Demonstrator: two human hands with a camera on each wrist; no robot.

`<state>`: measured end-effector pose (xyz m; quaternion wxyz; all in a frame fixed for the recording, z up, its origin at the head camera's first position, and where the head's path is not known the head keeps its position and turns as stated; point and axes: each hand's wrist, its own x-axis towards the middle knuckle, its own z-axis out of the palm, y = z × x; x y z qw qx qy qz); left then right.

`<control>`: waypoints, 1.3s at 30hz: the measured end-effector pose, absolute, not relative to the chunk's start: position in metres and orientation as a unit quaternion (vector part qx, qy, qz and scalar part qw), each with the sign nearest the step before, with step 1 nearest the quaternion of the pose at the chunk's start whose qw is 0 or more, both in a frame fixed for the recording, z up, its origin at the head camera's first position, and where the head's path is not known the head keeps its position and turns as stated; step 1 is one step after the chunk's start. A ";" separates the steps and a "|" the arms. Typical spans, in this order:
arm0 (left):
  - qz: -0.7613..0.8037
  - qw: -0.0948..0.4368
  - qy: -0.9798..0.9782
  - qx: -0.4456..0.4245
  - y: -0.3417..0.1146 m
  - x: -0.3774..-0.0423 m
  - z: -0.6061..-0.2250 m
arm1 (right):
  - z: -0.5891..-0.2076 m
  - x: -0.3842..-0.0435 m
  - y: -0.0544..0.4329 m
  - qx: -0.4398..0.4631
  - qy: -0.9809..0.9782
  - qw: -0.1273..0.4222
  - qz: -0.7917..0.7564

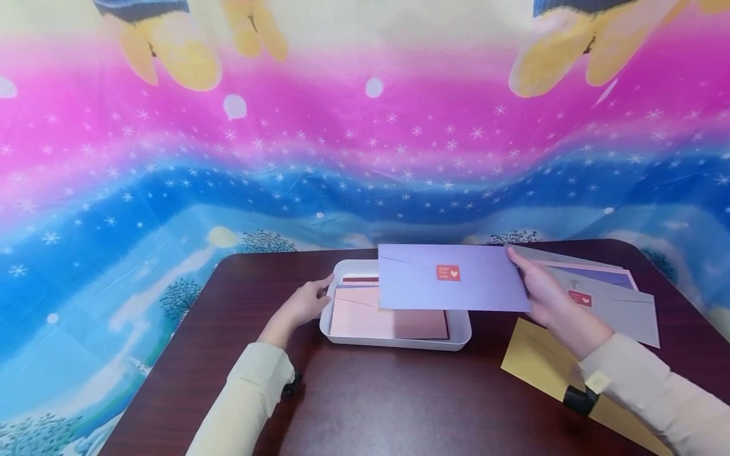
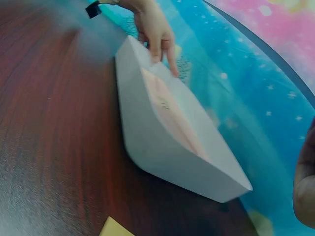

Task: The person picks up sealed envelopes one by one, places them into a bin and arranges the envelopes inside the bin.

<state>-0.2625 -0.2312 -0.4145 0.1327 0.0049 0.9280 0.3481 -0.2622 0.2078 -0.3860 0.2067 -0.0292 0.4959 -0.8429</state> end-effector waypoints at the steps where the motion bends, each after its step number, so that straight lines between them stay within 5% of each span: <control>1: 0.350 0.133 0.927 0.006 -0.231 -0.263 -0.415 | -0.388 -0.263 0.204 -0.028 0.502 0.209 -0.839; 17: 0.331 0.120 0.936 0.008 -0.231 -0.265 -0.416 | -0.412 -0.274 0.163 -0.026 0.562 0.208 -0.800; 39: 0.343 0.122 0.931 0.023 -0.234 -0.265 -0.417 | -0.415 -0.277 0.141 -0.081 0.530 0.293 -0.792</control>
